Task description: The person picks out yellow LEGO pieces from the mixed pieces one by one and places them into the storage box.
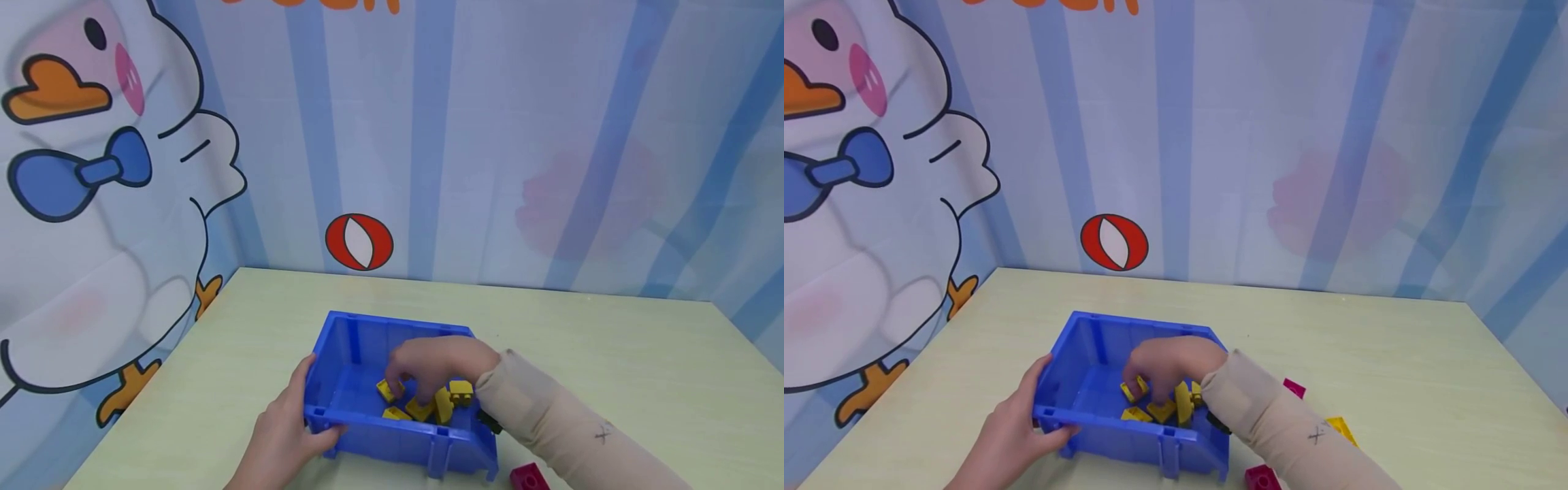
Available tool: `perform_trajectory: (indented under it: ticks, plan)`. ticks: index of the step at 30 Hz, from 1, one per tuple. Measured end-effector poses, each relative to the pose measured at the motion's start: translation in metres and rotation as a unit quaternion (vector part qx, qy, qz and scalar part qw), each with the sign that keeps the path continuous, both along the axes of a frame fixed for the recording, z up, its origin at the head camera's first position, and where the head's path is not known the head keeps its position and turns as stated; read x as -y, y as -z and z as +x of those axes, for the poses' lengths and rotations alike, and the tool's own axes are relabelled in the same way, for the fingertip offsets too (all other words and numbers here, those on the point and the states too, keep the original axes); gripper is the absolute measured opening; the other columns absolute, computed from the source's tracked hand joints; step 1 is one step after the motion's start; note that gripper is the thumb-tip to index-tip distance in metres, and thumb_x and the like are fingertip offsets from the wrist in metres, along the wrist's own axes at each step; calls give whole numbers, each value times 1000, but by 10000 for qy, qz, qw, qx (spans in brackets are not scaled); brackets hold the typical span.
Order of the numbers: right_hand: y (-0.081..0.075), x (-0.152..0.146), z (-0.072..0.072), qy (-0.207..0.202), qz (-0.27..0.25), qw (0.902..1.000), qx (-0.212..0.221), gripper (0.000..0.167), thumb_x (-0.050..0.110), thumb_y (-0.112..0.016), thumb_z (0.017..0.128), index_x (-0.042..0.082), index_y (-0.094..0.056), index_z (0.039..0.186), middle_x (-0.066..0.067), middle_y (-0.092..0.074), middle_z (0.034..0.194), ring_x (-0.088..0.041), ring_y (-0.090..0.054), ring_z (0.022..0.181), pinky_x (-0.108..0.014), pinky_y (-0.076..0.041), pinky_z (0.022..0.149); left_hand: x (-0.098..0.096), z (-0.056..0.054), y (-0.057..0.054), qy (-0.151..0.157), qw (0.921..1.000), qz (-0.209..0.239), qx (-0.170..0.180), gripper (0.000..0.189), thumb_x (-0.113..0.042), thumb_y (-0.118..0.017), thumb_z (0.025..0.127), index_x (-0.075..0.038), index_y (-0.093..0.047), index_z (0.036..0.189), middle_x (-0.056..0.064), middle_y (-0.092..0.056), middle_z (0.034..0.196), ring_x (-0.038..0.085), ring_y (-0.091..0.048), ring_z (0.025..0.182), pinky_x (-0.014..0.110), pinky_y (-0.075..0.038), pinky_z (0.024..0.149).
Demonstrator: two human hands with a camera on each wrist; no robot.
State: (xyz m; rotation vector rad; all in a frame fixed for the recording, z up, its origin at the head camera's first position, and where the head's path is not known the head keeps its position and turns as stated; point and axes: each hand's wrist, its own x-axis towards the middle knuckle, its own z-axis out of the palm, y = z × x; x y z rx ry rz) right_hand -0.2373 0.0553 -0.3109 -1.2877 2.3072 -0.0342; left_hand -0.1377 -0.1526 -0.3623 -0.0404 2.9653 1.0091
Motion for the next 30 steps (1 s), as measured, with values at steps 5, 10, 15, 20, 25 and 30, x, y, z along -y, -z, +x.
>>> perform_trajectory:
  ticks: [5, 10, 15, 20, 25, 30]
  plan:
    - [-3, -6, 3, 71, -71, 9999, -10, 20, 2, -73, 76, 15, -67, 89, 4, -57, 90, -8, -47, 80, -20, -43, 70, 0, -1, 0, -16, 9999, 18, 131, 104, -32, -84, 67, -8, -19, 145, 25, -47, 133, 45, -49, 115, 57, -47, 86]
    - [-6, -12, 5, 84, -183, 9998, 13, 19, 0, -73, 75, 14, -67, 86, 4, -56, 89, -8, -46, 79, -19, -43, 70, 0, -2, -1, -16, 9998, -6, 175, 105, -33, -84, 67, -7, -19, 145, 26, -45, 134, 46, -48, 116, 57, -46, 86]
    - [-7, -19, 6, -33, -315, 9995, -40, 20, 0, -73, 74, 13, -67, 87, 2, -56, 86, -7, -44, 76, -19, -40, 66, 0, -1, -1, 19, 10000, -46, 79, 104, -32, -84, 67, -7, -20, 145, 25, -46, 134, 44, -49, 115, 56, -47, 86]
    - [-11, -25, 6, -125, -405, 9990, -142, 20, -1, -72, 73, 13, -67, 87, 5, -52, 81, -7, -42, 73, -18, -39, 63, 0, 0, -1, 7, 10000, -26, 89, 104, -31, -84, 67, -6, -20, 145, 25, -46, 134, 44, -50, 115, 56, -47, 86]
    - [-15, -34, 9, 179, -364, 9992, -40, 21, 0, -73, 74, 15, -66, 88, 5, -52, 82, -8, -44, 75, -19, -41, 64, 0, -1, -1, 7, 10000, -7, 69, 104, -31, -84, 67, -6, -20, 145, 25, -46, 133, 44, -50, 114, 56, -47, 86]
    - [-20, -45, 11, 387, -420, 9984, 38, 19, 1, -73, 76, 15, -66, 87, 4, -53, 85, -12, -48, 79, -19, -44, 68, 0, 0, 0, 0, 10000, 0, 70, 104, -31, -84, 67, -6, -20, 145, 25, -47, 133, 44, -51, 114, 55, -47, 86]
